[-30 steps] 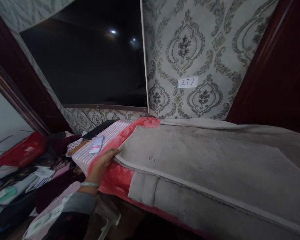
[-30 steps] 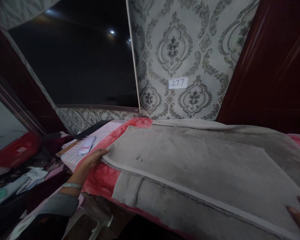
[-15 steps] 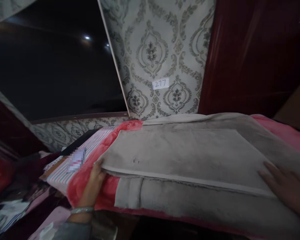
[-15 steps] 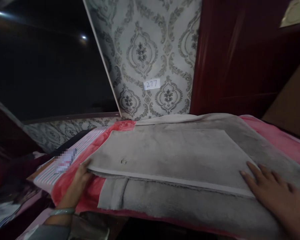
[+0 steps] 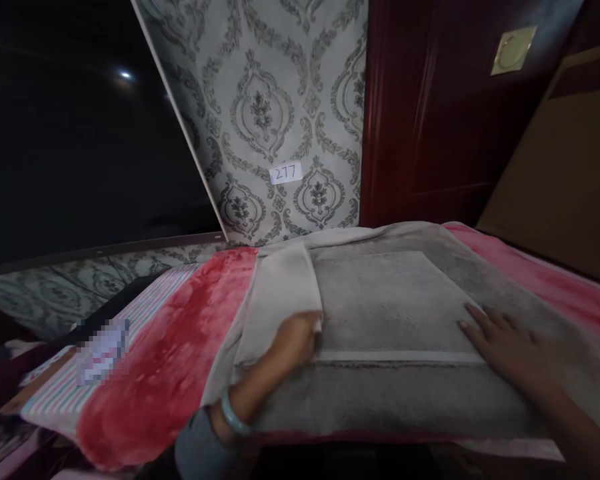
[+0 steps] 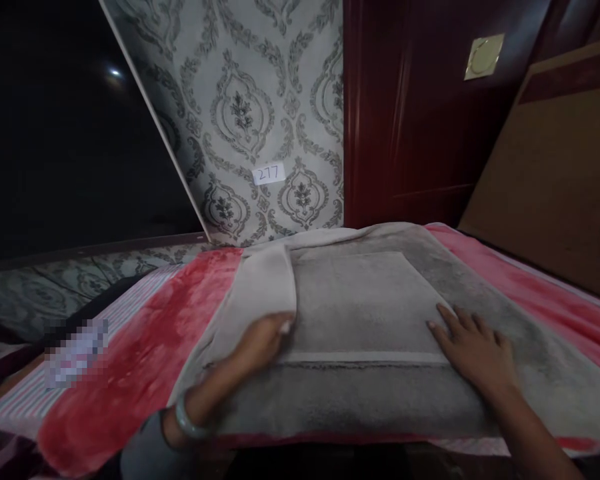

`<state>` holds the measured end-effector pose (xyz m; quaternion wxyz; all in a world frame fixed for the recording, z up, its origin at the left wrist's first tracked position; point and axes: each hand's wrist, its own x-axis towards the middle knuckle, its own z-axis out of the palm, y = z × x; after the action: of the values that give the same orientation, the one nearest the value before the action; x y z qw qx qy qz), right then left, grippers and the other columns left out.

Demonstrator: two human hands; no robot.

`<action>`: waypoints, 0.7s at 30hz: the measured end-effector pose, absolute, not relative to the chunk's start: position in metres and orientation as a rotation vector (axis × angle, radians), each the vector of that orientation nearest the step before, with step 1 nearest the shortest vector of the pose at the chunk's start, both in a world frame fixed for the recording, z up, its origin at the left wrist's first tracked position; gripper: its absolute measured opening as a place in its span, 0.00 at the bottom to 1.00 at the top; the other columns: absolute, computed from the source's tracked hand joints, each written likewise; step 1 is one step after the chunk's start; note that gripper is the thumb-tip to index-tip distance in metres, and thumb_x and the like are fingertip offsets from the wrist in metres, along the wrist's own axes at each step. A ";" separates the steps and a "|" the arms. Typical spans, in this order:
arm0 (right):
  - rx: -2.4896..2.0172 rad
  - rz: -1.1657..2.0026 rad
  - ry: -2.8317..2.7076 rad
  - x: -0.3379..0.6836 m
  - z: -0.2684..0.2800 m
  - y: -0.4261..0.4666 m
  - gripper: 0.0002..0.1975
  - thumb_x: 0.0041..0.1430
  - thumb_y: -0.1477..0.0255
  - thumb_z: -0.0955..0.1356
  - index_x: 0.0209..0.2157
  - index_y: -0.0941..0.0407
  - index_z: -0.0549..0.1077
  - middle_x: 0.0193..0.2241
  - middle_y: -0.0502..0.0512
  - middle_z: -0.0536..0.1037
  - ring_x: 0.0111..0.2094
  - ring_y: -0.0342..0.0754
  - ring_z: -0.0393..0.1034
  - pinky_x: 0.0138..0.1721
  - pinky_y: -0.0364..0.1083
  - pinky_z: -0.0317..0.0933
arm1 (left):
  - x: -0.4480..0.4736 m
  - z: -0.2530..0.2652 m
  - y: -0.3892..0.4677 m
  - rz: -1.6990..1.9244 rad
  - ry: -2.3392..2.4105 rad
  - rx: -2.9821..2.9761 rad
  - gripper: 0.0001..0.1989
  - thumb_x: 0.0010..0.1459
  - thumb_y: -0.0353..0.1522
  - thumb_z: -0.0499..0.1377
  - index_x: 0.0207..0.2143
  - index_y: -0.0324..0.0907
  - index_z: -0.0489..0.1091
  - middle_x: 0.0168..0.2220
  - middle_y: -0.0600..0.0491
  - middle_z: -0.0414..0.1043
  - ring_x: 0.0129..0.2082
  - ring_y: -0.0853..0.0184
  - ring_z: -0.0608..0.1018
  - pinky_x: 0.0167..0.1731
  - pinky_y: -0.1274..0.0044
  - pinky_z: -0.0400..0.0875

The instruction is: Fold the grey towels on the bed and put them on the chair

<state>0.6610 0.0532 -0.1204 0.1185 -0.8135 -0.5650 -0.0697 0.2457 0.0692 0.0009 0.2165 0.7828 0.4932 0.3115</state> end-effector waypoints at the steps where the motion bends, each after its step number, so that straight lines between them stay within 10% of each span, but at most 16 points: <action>1: -2.382 -0.196 -1.657 0.661 -0.120 0.053 0.37 0.62 0.54 0.48 0.67 0.53 0.62 0.67 0.59 0.62 0.66 0.63 0.54 0.60 0.65 0.53 | 0.255 -0.014 0.060 0.715 1.431 2.315 0.27 0.48 0.19 0.52 0.48 0.39 0.78 0.52 0.42 0.78 0.56 0.52 0.77 0.59 0.61 0.69; 12: -2.022 -0.194 -1.613 0.628 -0.080 0.074 0.24 0.60 0.61 0.62 0.53 0.56 0.76 0.60 0.71 0.69 0.61 0.69 0.63 0.58 0.68 0.58 | 0.241 -0.069 0.035 0.606 1.702 2.637 0.40 0.46 0.17 0.52 0.65 0.36 0.62 0.66 0.40 0.63 0.66 0.54 0.65 0.65 0.57 0.61; 17: -1.551 0.886 -1.587 0.509 -0.051 0.124 0.26 0.62 0.65 0.63 0.59 0.58 0.69 0.34 0.57 0.80 0.30 0.49 0.76 0.33 0.48 0.73 | 0.243 -0.058 0.035 0.488 1.733 2.622 0.33 0.50 0.19 0.52 0.61 0.37 0.68 0.62 0.41 0.69 0.62 0.53 0.68 0.61 0.58 0.64; 21: -1.596 1.047 -1.525 0.422 -0.040 0.168 0.34 0.59 0.72 0.67 0.66 0.58 0.60 0.32 0.54 0.80 0.21 0.44 0.72 0.23 0.42 0.68 | 0.243 -0.057 0.036 0.449 1.733 2.638 0.32 0.53 0.18 0.51 0.61 0.40 0.68 0.61 0.43 0.69 0.61 0.55 0.69 0.59 0.60 0.65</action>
<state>0.4225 0.1681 -0.0400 0.3423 -0.6137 -0.5866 0.4026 0.2427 0.0360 -0.0569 -0.0231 0.8272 0.5435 0.1409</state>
